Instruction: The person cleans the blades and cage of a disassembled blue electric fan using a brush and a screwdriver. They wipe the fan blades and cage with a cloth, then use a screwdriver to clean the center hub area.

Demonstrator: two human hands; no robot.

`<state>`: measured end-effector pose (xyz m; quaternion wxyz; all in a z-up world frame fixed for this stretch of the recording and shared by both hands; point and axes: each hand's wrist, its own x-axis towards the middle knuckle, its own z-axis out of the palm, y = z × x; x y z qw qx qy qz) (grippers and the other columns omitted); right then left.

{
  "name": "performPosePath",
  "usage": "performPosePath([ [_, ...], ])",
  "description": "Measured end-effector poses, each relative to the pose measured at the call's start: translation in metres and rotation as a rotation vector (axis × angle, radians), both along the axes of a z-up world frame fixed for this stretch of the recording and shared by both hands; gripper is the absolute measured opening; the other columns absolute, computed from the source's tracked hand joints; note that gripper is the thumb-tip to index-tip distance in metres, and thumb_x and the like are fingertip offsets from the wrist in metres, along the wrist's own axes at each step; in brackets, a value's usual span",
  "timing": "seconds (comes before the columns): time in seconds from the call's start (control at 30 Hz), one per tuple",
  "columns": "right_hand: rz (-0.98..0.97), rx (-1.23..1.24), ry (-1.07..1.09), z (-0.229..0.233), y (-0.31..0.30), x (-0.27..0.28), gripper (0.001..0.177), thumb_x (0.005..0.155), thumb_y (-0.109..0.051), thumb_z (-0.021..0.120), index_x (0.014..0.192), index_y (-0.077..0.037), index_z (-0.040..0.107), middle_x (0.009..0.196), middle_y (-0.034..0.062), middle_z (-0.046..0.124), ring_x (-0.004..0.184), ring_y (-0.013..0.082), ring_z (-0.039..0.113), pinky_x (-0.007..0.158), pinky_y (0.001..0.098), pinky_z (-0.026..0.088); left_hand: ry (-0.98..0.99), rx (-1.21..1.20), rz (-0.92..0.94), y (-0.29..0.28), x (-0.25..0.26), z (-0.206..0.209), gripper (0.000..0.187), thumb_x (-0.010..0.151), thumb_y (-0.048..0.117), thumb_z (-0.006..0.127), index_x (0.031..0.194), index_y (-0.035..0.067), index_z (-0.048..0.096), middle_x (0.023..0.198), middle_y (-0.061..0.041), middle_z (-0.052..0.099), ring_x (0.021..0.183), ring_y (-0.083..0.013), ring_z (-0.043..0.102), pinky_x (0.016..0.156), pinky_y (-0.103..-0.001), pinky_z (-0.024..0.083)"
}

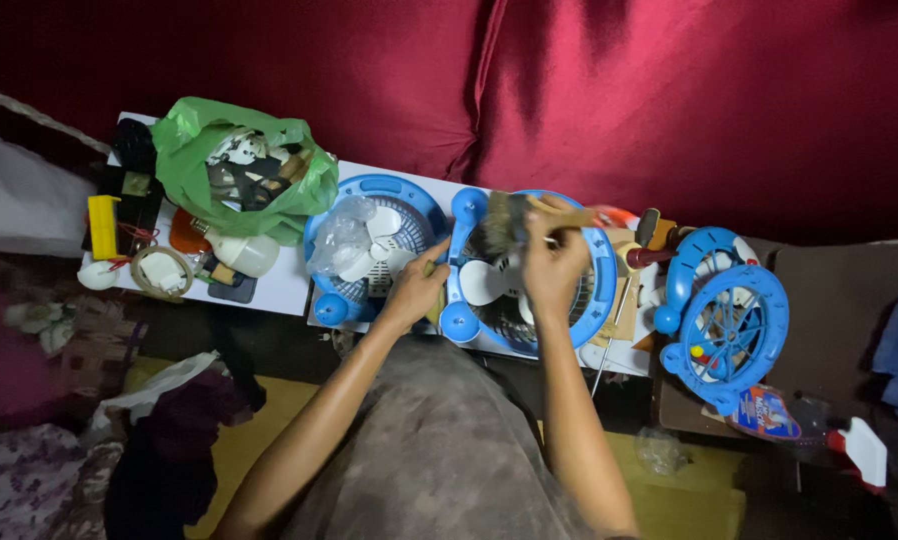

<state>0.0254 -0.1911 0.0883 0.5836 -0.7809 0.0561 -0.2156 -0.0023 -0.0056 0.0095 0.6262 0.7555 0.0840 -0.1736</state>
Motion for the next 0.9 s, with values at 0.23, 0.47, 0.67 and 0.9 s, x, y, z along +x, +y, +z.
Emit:
performPosePath([
  [0.23,0.017,-0.058,0.123,-0.023,0.015,0.012,0.020,0.098,-0.015,0.068,0.113,-0.001,0.068,0.101,0.0113,0.077,0.094,0.0181,0.072,0.083,0.0314,0.056,0.043,0.056,0.004,0.000,0.006,0.008,0.052,0.091,0.021,0.059,0.142,0.022,0.061,0.082,-0.008,0.071,0.069,-0.0139,0.062,0.069,-0.033,0.052],
  [0.47,0.113,-0.185,0.068,-0.006,0.020,-0.009,0.022,0.099,-0.015,0.064,0.115,-0.001,0.068,0.103,0.0104,0.077,0.089,0.0197,0.073,0.077,0.0309,0.055,0.069,0.041,-0.002,0.000,0.008,-0.004,0.054,0.090,0.019,0.060,0.144,0.022,0.061,0.079,-0.011,0.068,0.067,-0.0145,0.059,0.065,-0.033,0.051],
  [0.67,0.297,-0.143,0.015,-0.002,0.015,-0.056,0.018,0.104,-0.013,0.061,0.116,-0.001,0.068,0.110,0.0113,0.074,0.095,0.0198,0.070,0.081,0.0337,0.055,-0.021,-0.028,0.030,-0.001,0.006,-0.014,0.052,0.089,0.015,0.060,0.141,0.017,0.062,0.088,-0.003,0.072,0.073,-0.0105,0.062,0.068,-0.029,0.052],
  [0.9,0.134,-0.120,0.233,-0.012,0.019,-0.063,0.024,0.098,-0.018,0.064,0.116,-0.003,0.070,0.099,0.0079,0.077,0.080,0.0155,0.070,0.068,0.0295,0.053,0.014,0.012,0.031,-0.005,0.007,-0.020,0.051,0.089,0.015,0.060,0.140,0.019,0.064,0.080,-0.005,0.068,0.068,-0.0112,0.058,0.064,-0.030,0.050],
])
